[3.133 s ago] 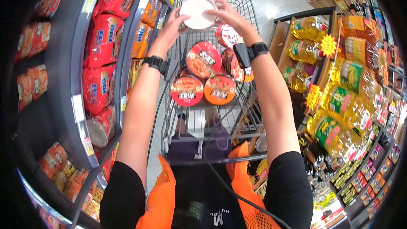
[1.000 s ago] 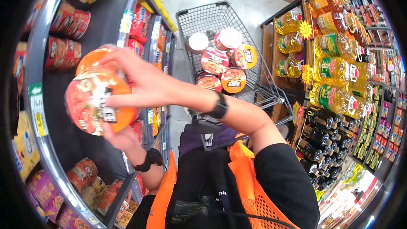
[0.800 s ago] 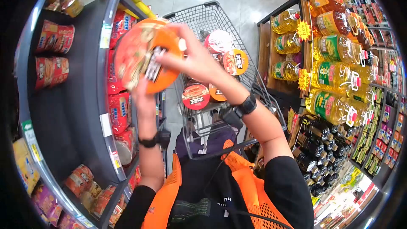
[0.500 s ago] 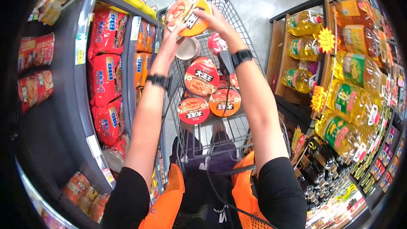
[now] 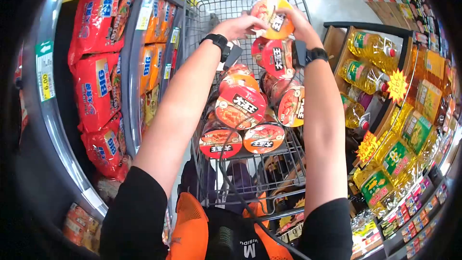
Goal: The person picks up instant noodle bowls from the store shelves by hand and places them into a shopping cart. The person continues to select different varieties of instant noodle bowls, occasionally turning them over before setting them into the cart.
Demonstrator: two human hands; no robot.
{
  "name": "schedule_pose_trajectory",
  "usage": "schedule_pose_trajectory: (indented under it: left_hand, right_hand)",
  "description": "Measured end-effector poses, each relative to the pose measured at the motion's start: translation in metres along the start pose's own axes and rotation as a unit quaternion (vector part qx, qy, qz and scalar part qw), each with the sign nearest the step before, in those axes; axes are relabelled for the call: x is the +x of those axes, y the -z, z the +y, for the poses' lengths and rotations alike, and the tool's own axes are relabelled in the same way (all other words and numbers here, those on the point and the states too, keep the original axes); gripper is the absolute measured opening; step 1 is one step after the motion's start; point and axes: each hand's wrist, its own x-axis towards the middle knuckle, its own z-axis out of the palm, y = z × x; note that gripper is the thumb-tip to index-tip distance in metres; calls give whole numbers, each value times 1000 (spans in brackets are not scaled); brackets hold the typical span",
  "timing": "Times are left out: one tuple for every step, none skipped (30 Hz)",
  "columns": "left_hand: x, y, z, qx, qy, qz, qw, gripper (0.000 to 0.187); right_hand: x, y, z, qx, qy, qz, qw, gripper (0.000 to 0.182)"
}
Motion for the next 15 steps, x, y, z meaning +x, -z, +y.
schedule_pose_trajectory:
  left_hand:
    - [-27,-4,16,43,-31,15,998,68]
    - [-46,-1,27,86,-60,36,994,72]
    - [-27,4,12,64,-118,13,991,79]
    - [-19,0,2,180,-145,152,961,63]
    - [-12,-3,-6,39,-294,89,951,47]
    - [-25,-4,5,59,-322,115,938,45]
    - [-50,-8,11,94,-300,187,931,48]
    - [-75,-12,17,126,-270,255,920,52]
    - [-89,-12,12,99,-320,240,911,55]
    - [-143,-17,31,63,-309,229,921,49]
    - [-183,-19,38,-7,-329,169,929,49]
    - [-211,-15,33,23,-319,137,937,43]
    - [-271,-16,50,-7,-302,109,947,38]
    - [-316,-15,55,21,-296,114,948,33]
    - [-356,-17,54,-22,-365,104,925,35]
  right_hand:
    - [-1,-1,2,-50,23,20,998,38]
    - [-1,5,8,-98,48,36,993,41]
    - [-2,19,14,-137,48,39,989,44]
    - [-7,26,19,-172,51,37,983,47]
    - [-38,8,10,-112,57,38,991,49]
    - [-54,14,12,-116,51,18,992,55]
    - [-72,17,15,-100,54,40,993,61]
    - [-87,23,17,-110,34,56,992,67]
    - [-112,14,11,-115,32,81,990,72]
    - [-119,42,23,-123,50,40,990,73]
    - [-141,38,22,-138,62,21,988,68]
    - [-162,36,9,-155,76,9,985,64]
    - [-179,30,-3,-172,77,8,982,61]
    - [-200,16,-15,-186,79,10,979,57]
    - [-221,2,-23,-203,78,17,976,54]
